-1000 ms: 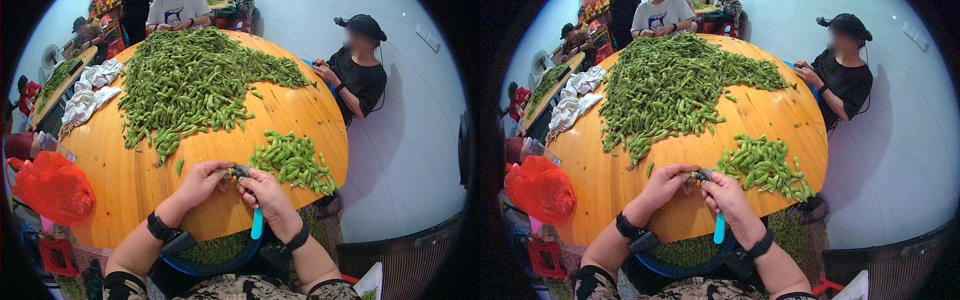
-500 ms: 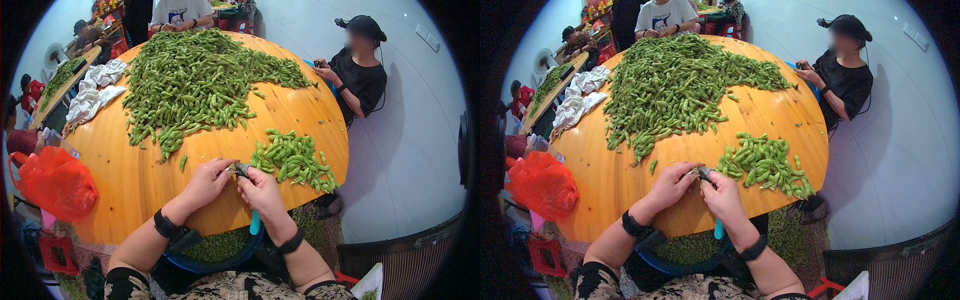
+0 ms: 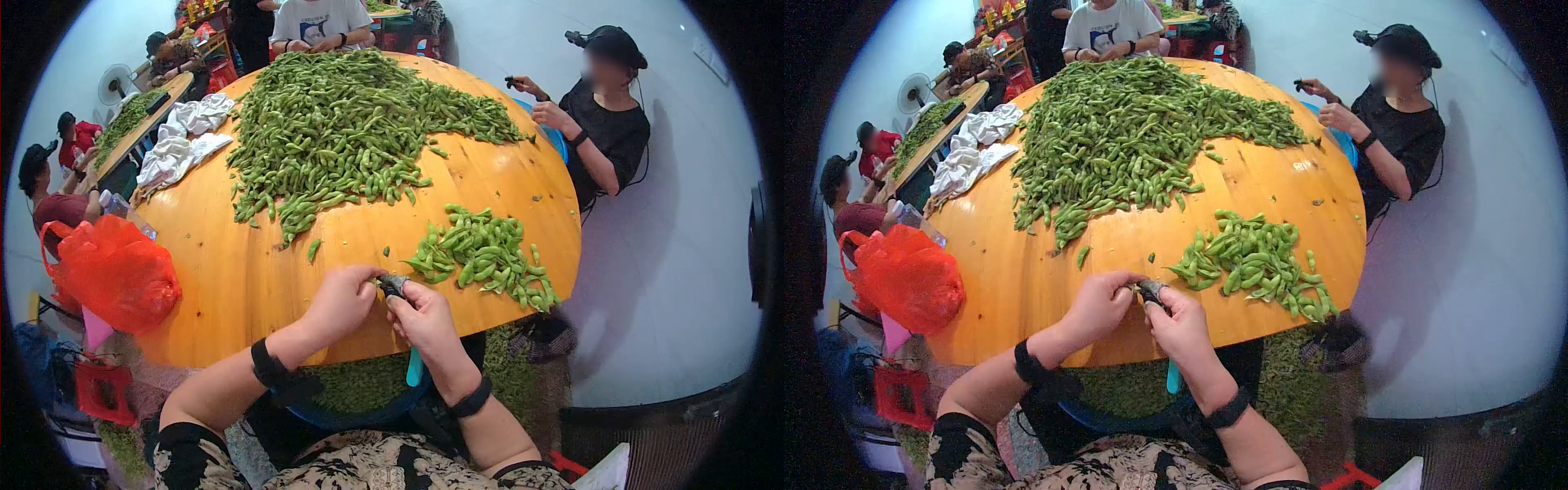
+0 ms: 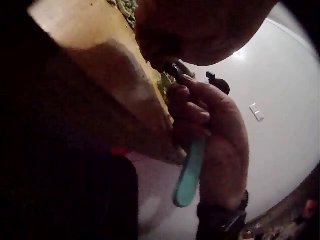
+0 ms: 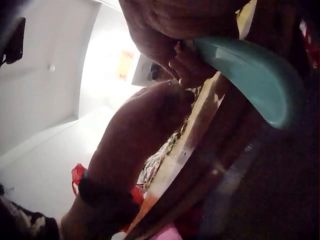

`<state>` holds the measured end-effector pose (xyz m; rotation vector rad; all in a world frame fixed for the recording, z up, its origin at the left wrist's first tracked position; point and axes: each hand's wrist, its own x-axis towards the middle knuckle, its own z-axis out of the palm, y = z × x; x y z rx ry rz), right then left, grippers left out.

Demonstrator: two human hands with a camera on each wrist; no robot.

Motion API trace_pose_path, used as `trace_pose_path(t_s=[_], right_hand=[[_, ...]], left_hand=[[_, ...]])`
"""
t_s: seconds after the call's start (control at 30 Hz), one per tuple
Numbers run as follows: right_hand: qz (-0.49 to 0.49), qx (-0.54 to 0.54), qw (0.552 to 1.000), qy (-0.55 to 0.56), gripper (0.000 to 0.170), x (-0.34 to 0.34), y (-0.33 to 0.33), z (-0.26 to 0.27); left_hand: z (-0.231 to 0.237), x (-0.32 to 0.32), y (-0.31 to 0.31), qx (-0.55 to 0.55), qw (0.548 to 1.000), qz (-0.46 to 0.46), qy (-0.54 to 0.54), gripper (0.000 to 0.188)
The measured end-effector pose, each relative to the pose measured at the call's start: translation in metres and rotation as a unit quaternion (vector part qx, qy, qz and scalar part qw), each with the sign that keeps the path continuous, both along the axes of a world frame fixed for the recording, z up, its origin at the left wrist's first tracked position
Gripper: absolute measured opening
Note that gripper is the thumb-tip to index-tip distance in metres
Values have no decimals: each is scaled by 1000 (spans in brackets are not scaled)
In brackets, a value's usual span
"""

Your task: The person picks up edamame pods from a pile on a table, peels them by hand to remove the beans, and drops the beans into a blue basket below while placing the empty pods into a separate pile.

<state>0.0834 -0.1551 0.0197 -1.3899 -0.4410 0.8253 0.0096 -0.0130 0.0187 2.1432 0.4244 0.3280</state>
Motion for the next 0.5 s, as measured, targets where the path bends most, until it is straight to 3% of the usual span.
trace_pose_path(t_s=[0.03,0.17,0.23,0.27,0.33,0.37,0.43,0.5], right_hand=[[3,2,1000,3,14,-2,0,-1],[13,-7,1000,-9,16,-6,-2,-8],[0,3,1000,-11,17,-4,-4,-8],[0,-6,1000,-9,18,0,-6,-8],[-5,-3,999,-43,20,4,-8,-9],[-6,-3,999,-42,20,4,-9,-9],[-18,-4,999,-51,22,5,-10,-8],[-36,-10,998,-41,22,18,-16,-7]], left_hand=[[-1,-5,-3,112,992,0,-53,30],[1,-15,-6,96,995,15,-14,30],[-1,-20,-2,-67,997,15,-27,31],[1,-23,0,-66,997,16,-26,31],[10,-28,5,-168,985,-2,23,31],[12,-31,5,-168,985,-3,24,31],[14,-41,2,-51,998,-34,17,28],[15,-60,-10,-35,996,-79,15,26]])
